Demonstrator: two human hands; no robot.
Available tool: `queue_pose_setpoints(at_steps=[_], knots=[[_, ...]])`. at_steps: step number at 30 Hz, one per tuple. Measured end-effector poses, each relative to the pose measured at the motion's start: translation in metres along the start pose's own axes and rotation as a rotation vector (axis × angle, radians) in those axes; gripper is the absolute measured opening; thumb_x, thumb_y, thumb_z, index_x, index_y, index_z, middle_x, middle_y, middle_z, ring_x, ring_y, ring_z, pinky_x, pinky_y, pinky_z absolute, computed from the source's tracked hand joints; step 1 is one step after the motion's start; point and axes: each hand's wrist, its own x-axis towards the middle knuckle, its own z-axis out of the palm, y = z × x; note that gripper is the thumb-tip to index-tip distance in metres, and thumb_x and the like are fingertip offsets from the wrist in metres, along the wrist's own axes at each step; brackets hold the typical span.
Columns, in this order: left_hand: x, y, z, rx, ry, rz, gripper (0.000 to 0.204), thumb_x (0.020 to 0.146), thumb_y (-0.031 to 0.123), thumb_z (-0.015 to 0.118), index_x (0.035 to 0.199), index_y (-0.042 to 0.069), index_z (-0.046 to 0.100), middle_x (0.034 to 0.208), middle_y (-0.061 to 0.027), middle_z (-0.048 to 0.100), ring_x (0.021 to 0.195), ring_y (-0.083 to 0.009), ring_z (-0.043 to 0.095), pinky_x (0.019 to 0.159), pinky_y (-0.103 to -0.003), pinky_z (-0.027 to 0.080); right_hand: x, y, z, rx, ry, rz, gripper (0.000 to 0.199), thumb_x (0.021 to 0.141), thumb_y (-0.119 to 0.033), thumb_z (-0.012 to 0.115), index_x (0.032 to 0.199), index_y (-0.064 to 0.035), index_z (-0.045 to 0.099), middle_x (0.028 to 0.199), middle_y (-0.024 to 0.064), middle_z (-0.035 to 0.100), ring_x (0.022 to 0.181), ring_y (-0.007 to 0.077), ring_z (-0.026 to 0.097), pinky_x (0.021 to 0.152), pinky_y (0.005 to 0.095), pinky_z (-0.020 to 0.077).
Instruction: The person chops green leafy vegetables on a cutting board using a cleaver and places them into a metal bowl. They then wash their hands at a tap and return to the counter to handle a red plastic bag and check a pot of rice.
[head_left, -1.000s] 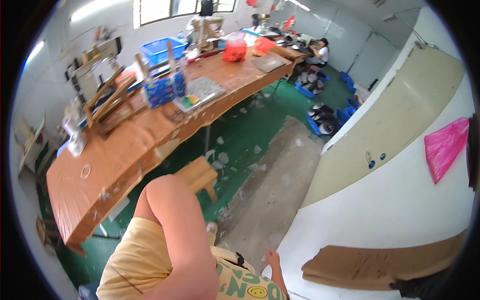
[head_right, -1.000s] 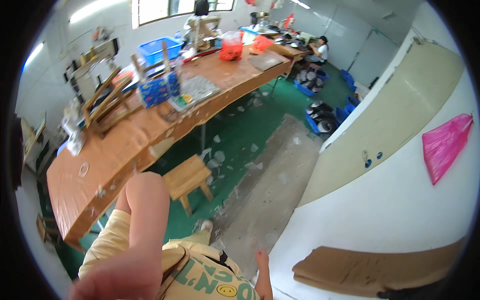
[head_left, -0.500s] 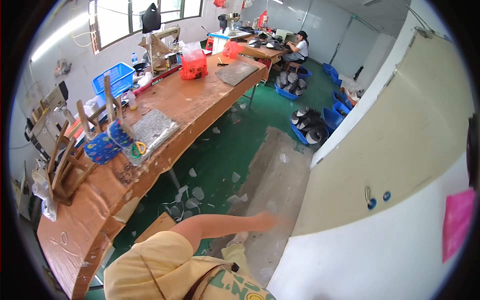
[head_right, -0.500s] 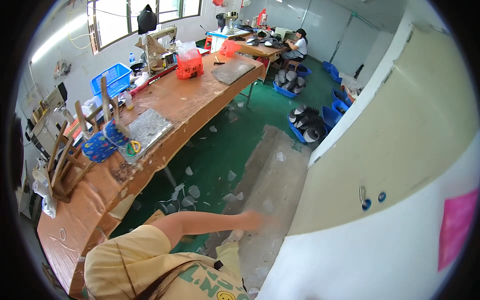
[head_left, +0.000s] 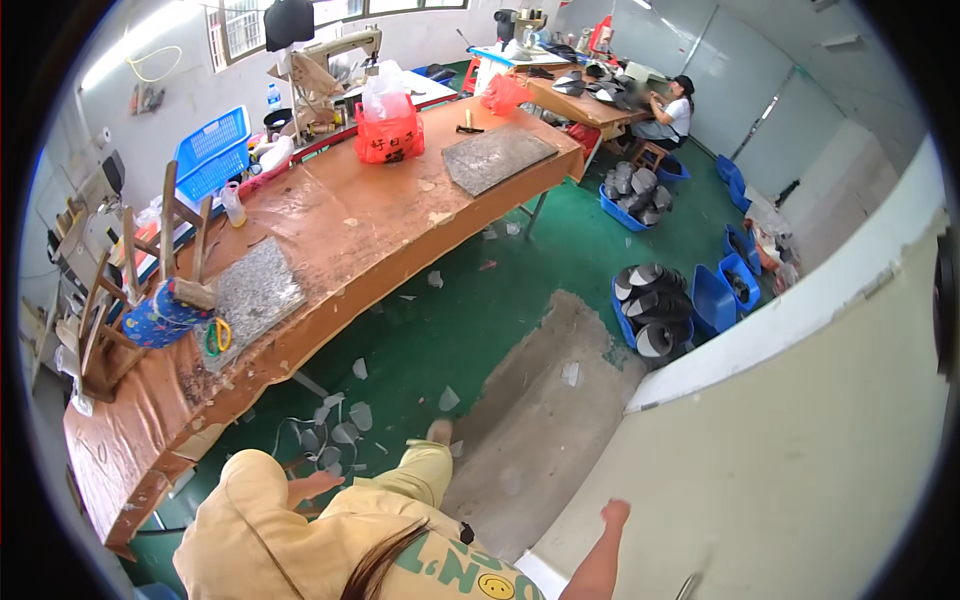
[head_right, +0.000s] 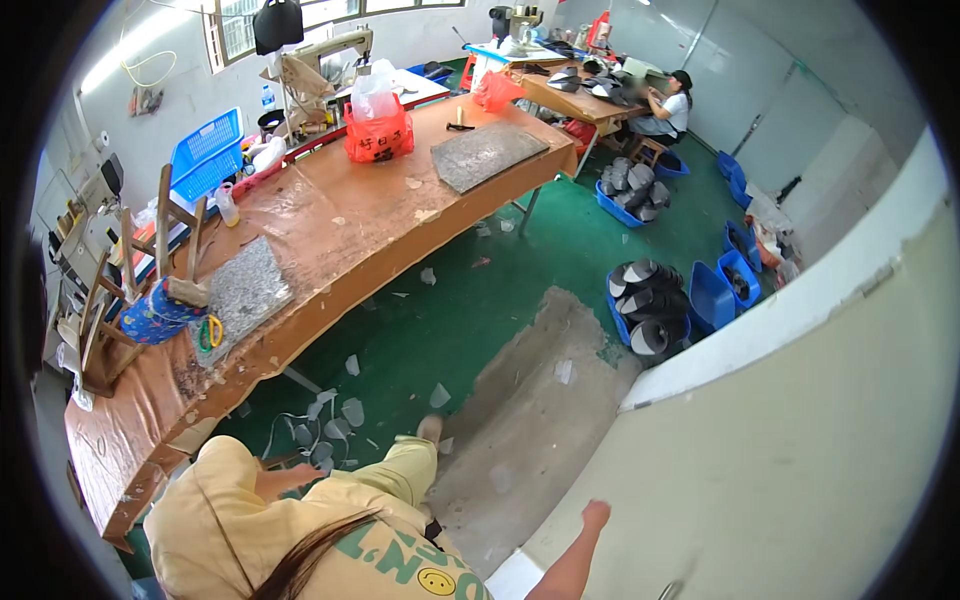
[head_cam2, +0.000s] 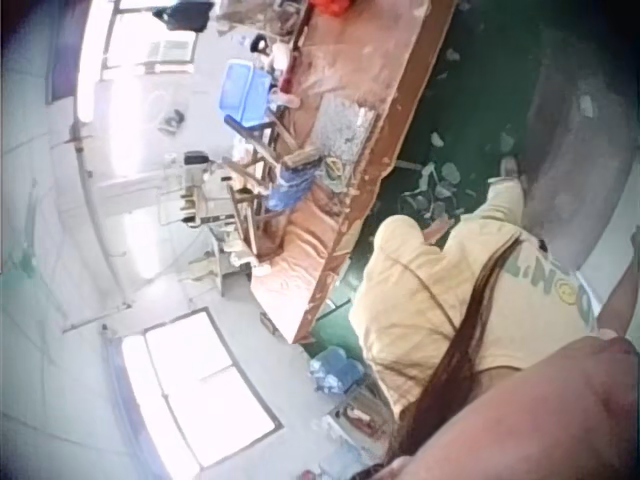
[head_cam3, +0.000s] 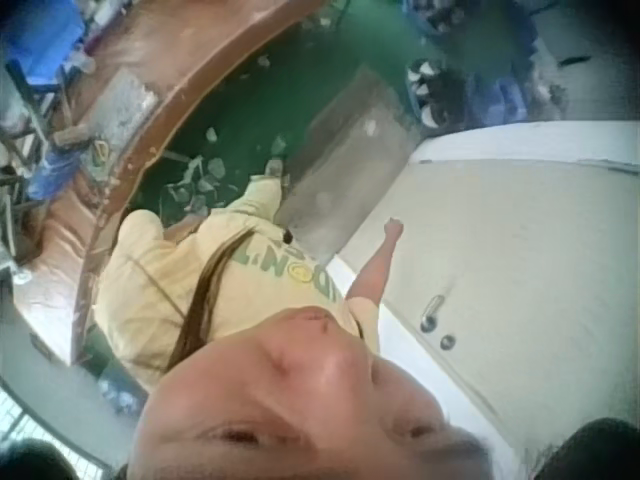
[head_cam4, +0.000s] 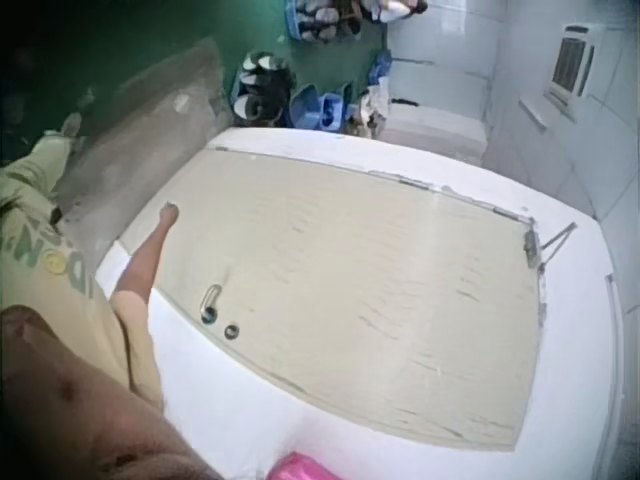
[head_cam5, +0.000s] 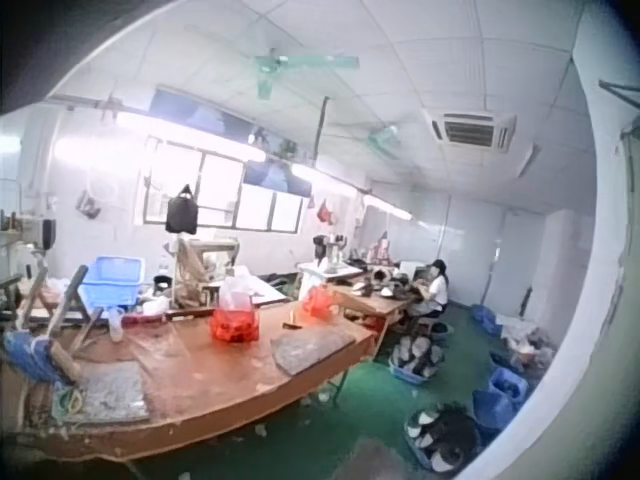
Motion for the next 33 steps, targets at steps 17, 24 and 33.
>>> queue_pose_setpoints(at_steps=[17,24,33], knots=[[0.210,0.674,-0.332,0.156,0.261,0.501,0.038,0.079,0.034,0.056,0.092,-0.001,0.061,0.094,-0.0201,0.062,0.093,-0.0358,0.058,0.077,-0.045,0.047,0.306,-0.278,-0.137,0.881,-0.857,0.148,0.017,0.078,-0.021,0.060,0.082,-0.0046,0.060,0.071,0.0074,0.058,0.067,0.0214,0.056,0.059,0.0364,0.0476],[0.266,0.904,-0.330,0.135,0.247,0.815,0.037,0.079,0.036,0.055,0.080,0.001,0.063,0.085,-0.0194,0.063,0.085,-0.0357,0.061,0.074,-0.045,0.048,0.533,-0.256,-0.169,0.860,-0.825,0.240,0.024,0.080,-0.028,0.061,0.082,-0.0038,0.059,0.069,0.0077,0.057,0.064,0.0219,0.055,0.056,0.0369,0.0469],[0.275,1.000,-0.337,0.440,0.161,0.820,0.042,0.077,0.039,0.057,0.114,0.020,0.054,0.111,-0.0083,0.051,0.109,-0.0277,0.048,0.081,-0.047,0.045,0.922,-0.310,-0.321,0.922,-0.723,0.103,0.040,0.079,-0.037,0.065,0.090,0.0003,0.058,0.079,0.0107,0.059,0.072,0.0217,0.056,0.058,0.0379,0.0469]])
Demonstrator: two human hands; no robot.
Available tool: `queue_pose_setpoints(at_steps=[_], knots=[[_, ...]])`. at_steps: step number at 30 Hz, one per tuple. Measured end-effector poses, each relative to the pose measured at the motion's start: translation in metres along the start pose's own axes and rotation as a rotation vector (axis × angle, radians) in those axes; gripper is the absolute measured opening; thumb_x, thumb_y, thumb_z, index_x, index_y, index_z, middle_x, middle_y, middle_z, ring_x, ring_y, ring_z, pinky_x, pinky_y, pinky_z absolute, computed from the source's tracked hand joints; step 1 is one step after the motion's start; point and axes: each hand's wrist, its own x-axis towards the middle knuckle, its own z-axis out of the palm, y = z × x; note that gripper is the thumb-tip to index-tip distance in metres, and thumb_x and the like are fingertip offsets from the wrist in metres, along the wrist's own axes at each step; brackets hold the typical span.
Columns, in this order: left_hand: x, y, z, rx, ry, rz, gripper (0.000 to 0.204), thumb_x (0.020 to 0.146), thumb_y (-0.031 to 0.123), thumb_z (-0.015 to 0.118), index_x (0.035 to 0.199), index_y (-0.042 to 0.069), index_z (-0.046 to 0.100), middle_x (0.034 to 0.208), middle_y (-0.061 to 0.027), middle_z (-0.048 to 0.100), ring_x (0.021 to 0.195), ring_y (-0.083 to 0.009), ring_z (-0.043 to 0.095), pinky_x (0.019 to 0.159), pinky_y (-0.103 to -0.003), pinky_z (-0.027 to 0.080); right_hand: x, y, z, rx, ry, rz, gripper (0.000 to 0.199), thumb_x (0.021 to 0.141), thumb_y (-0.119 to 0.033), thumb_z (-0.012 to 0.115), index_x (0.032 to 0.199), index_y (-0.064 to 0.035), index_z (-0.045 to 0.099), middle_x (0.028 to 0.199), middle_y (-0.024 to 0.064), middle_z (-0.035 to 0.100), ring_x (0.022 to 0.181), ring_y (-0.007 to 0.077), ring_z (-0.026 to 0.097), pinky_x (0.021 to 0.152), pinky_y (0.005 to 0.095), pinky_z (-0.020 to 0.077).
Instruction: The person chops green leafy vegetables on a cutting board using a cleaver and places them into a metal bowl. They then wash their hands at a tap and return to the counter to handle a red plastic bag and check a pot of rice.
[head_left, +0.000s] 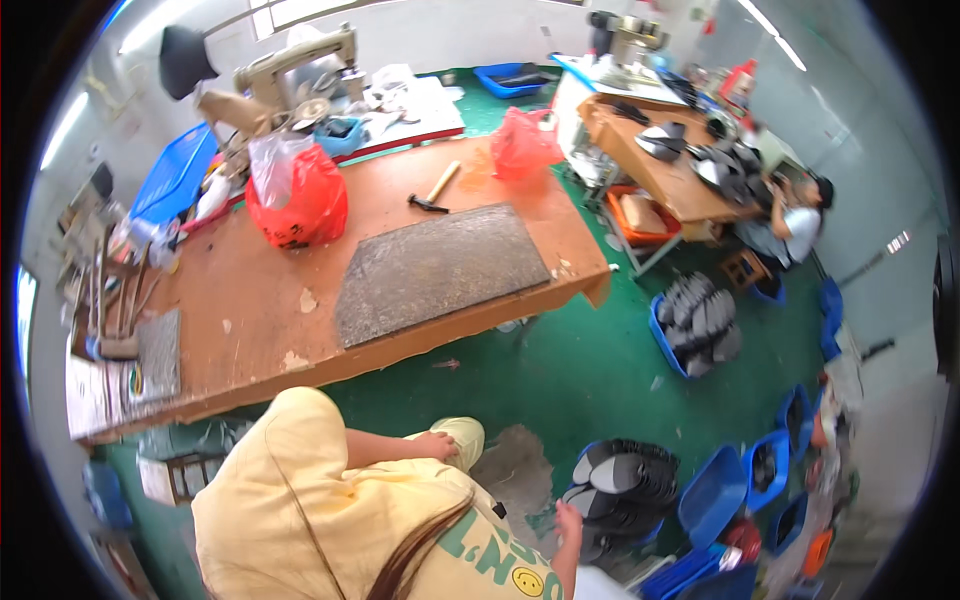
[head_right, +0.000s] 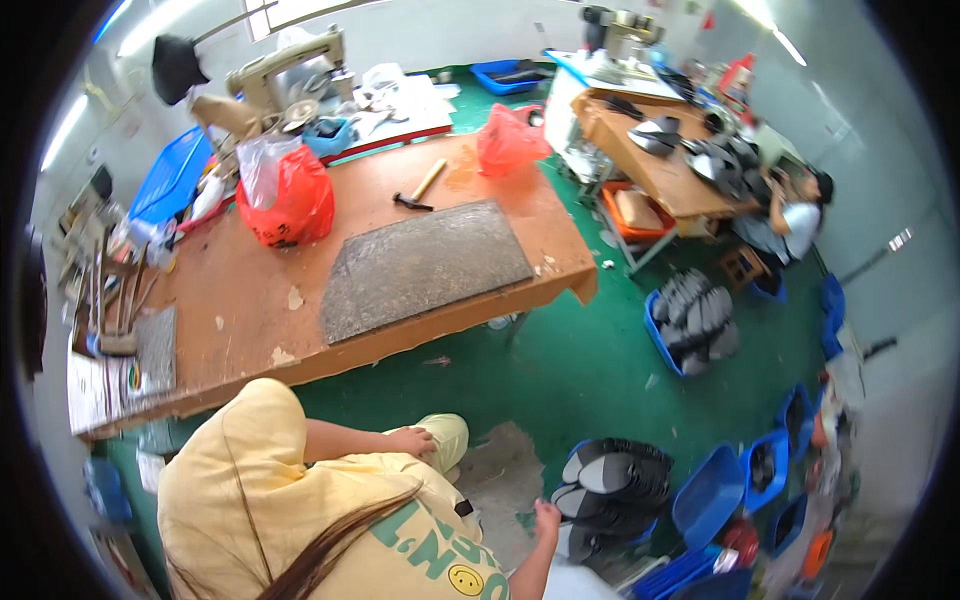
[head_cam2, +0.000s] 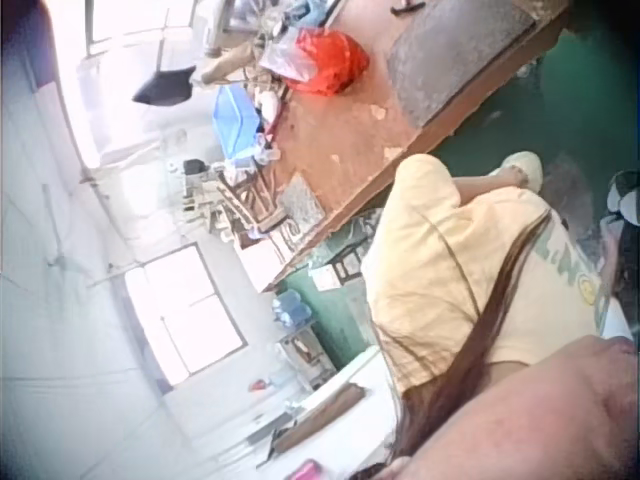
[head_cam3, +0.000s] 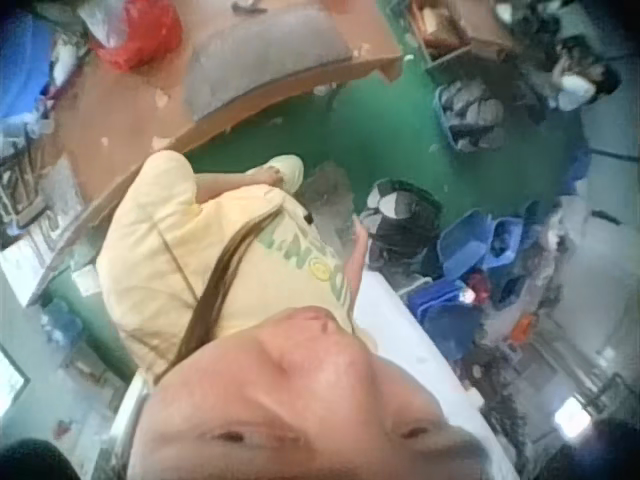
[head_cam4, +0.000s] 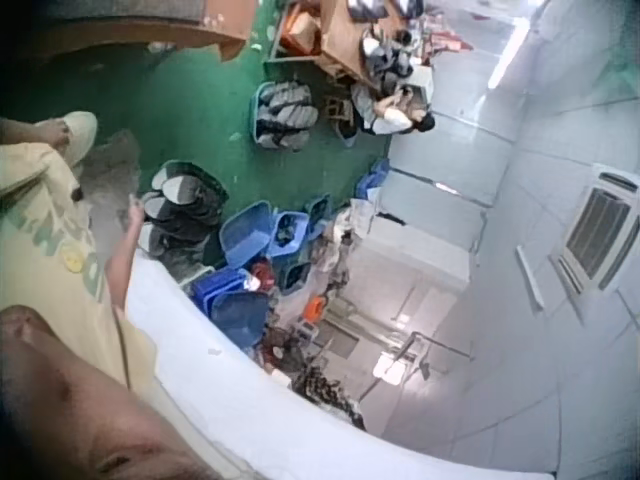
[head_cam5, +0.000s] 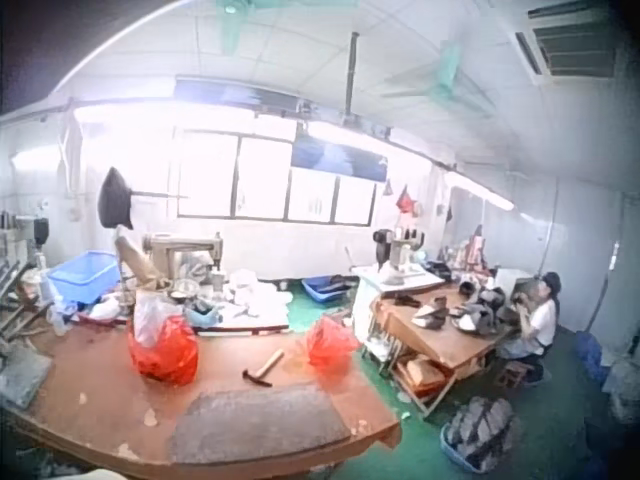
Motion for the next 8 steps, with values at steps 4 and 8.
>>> queue_pose_setpoints(at_steps=[4,8], knots=[[0.113,-0.005,-0.037,0.018,0.056,0.008,0.042,0.075,0.036,0.061,0.109,0.013,0.056,0.106,-0.0103,0.053,0.105,-0.0293,0.051,0.082,-0.045,0.046,0.100,-0.127,-0.047,-0.133,0.090,-0.207,0.060,0.073,-0.042,0.069,0.111,0.0037,0.055,0.101,0.0179,0.061,0.091,0.0266,0.058,0.080,0.0348,0.0454],[0.235,-0.011,-0.117,-0.057,0.032,-0.018,0.037,0.077,0.035,0.061,0.104,0.010,0.058,0.103,-0.0119,0.056,0.104,-0.0301,0.052,0.082,-0.044,0.046,0.154,-0.223,-0.075,-0.379,0.015,-0.390,0.060,0.073,-0.042,0.069,0.112,0.0023,0.056,0.102,0.0185,0.061,0.092,0.0270,0.058,0.079,0.0357,0.0458]])
